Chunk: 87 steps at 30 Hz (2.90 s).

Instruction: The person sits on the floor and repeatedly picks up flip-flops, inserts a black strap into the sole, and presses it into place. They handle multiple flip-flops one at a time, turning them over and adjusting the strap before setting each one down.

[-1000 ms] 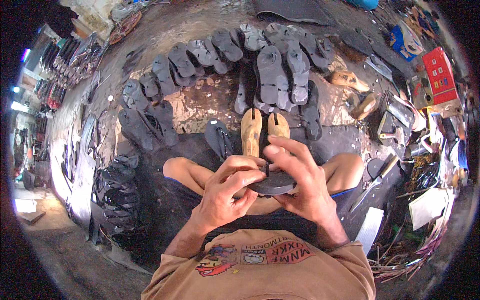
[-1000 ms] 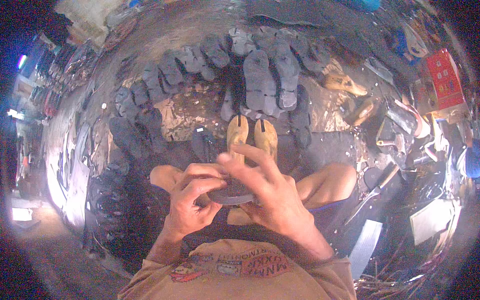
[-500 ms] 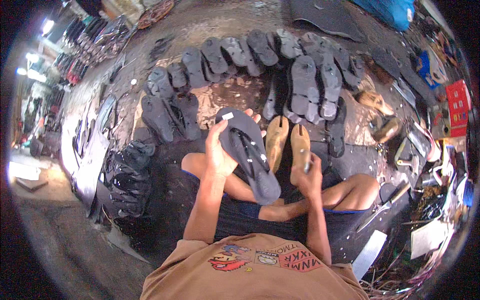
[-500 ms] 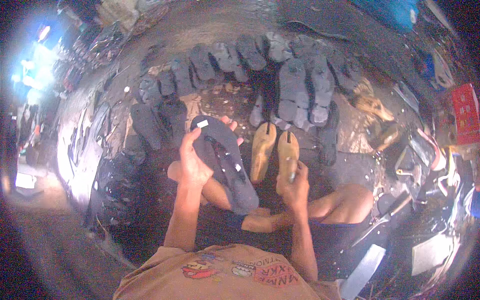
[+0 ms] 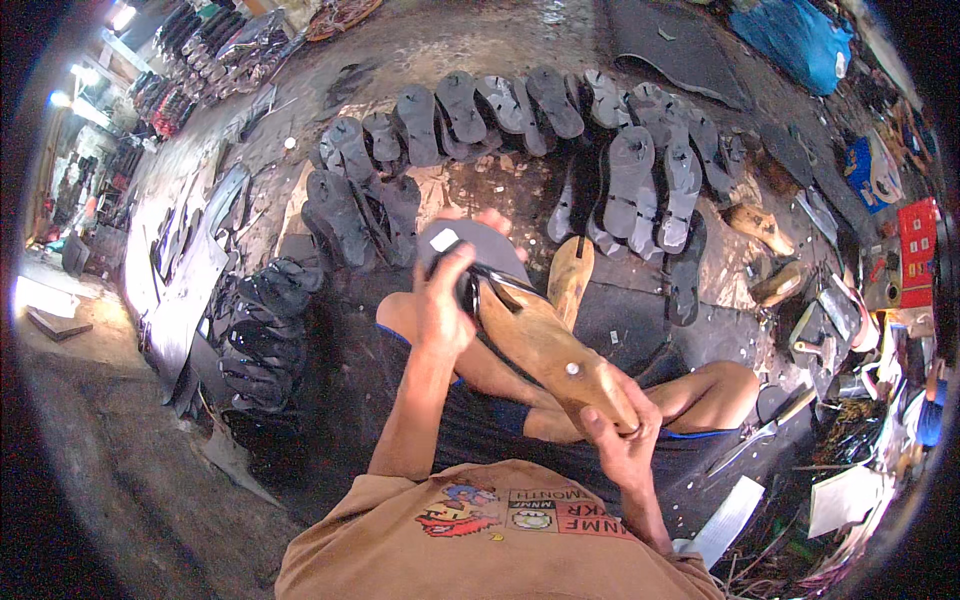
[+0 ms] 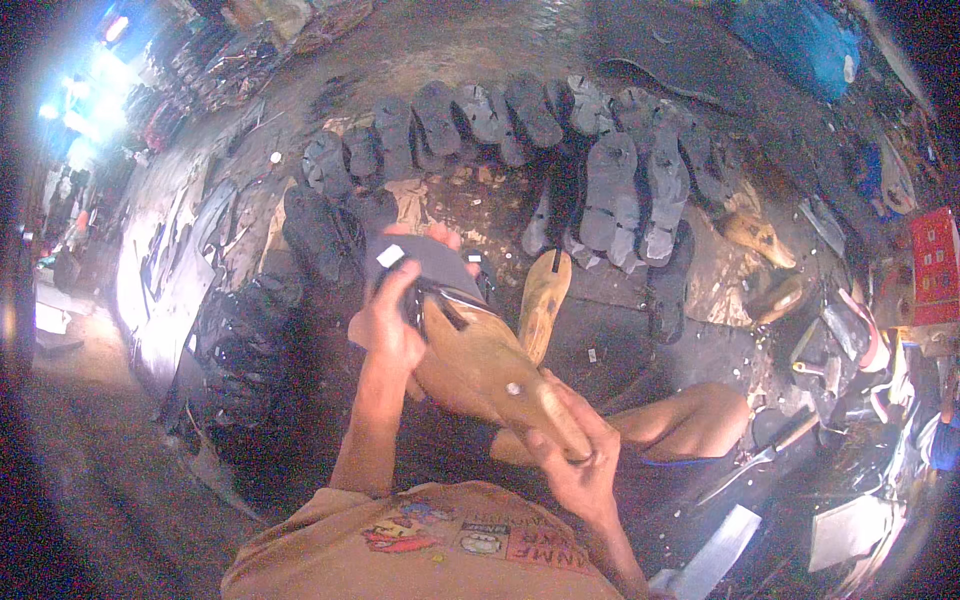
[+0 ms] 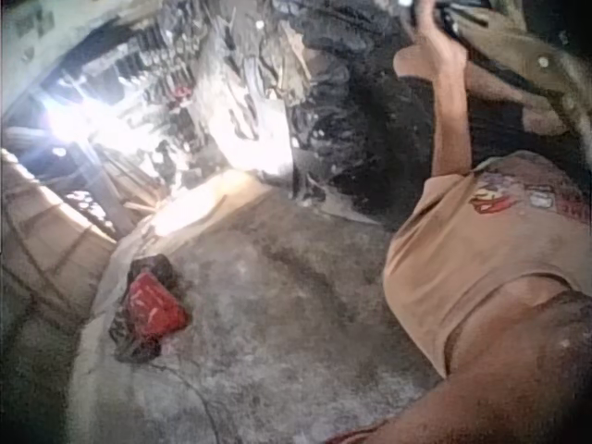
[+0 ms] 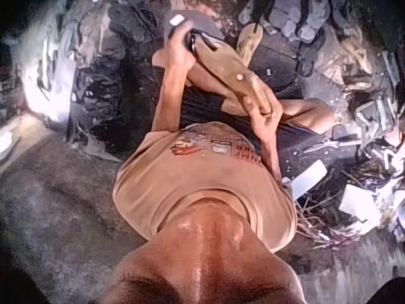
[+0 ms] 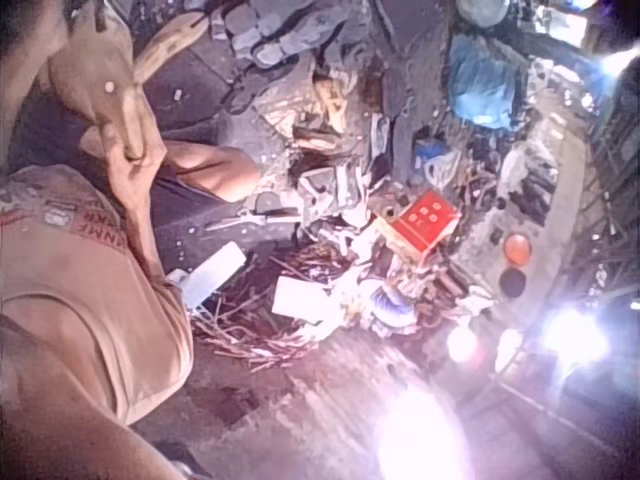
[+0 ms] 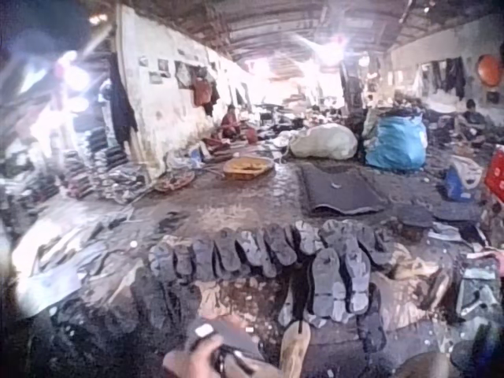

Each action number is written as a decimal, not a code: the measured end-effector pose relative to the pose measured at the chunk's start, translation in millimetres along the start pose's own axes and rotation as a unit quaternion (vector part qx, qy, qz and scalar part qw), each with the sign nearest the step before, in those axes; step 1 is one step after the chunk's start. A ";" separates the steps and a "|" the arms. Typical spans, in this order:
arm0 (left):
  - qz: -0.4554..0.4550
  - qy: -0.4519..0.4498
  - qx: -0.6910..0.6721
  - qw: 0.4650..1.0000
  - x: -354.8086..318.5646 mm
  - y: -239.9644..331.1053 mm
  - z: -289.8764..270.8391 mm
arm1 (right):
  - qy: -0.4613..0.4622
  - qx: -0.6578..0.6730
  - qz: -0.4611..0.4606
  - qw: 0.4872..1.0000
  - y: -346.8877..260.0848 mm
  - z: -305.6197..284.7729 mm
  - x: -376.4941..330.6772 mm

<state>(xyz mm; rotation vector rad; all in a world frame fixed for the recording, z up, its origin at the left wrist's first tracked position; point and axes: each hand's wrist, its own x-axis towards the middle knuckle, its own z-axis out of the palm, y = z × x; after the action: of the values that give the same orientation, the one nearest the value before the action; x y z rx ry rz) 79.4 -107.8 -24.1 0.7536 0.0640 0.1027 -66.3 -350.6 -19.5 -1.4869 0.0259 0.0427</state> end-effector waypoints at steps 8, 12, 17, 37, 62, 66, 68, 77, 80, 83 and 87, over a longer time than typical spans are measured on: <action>-0.085 0.000 -0.007 0.996 -0.1 10.9 6.6 | -0.046 -0.150 -0.157 0.975 -0.5 -3.8 7.0; -0.100 0.023 0.008 0.995 8.1 7.1 -1.6 | -0.044 -0.151 -0.153 0.976 0.6 -1.4 2.3; -0.161 0.089 0.018 0.983 47.1 34.8 -47.3 | -0.034 -0.319 -0.282 0.904 -8.5 -39.0 -0.5; -0.169 -0.026 -0.091 0.981 -12.3 -13.4 9.1 | 0.044 -0.120 -0.122 0.984 12.7 33.2 -28.3; -0.274 0.153 0.051 0.948 -112.3 -16.8 -8.6 | -0.104 0.051 0.144 0.983 71.0 32.7 10.5; -0.309 0.102 0.009 0.946 -121.0 -7.4 -20.9 | -0.216 0.259 0.271 0.902 59.6 17.6 13.6; -0.325 0.096 -0.012 0.941 -122.6 -4.4 -17.6 | -0.202 0.268 0.325 0.884 46.5 23.2 7.3; -0.379 -0.043 0.012 0.924 -146.7 33.6 3.3 | -0.231 0.285 0.413 0.834 65.4 2.6 -42.9; -0.289 -0.103 0.124 0.944 -133.4 24.1 35.6 | -0.187 0.293 0.408 0.844 102.0 10.5 -41.4; -0.219 -0.053 0.221 0.949 -120.5 -12.5 26.7 | -0.021 0.421 0.302 0.855 86.4 39.6 -13.3; -0.223 -0.004 0.232 0.947 -93.3 -26.0 19.4 | 0.071 0.263 0.149 0.950 63.5 47.5 -10.5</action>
<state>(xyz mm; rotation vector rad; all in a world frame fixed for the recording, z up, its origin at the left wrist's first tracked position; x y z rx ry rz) -9.6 -150.7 -25.8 1.1915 0.2553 -0.3614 -80.0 -298.1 -78.3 -0.9380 0.3548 0.1609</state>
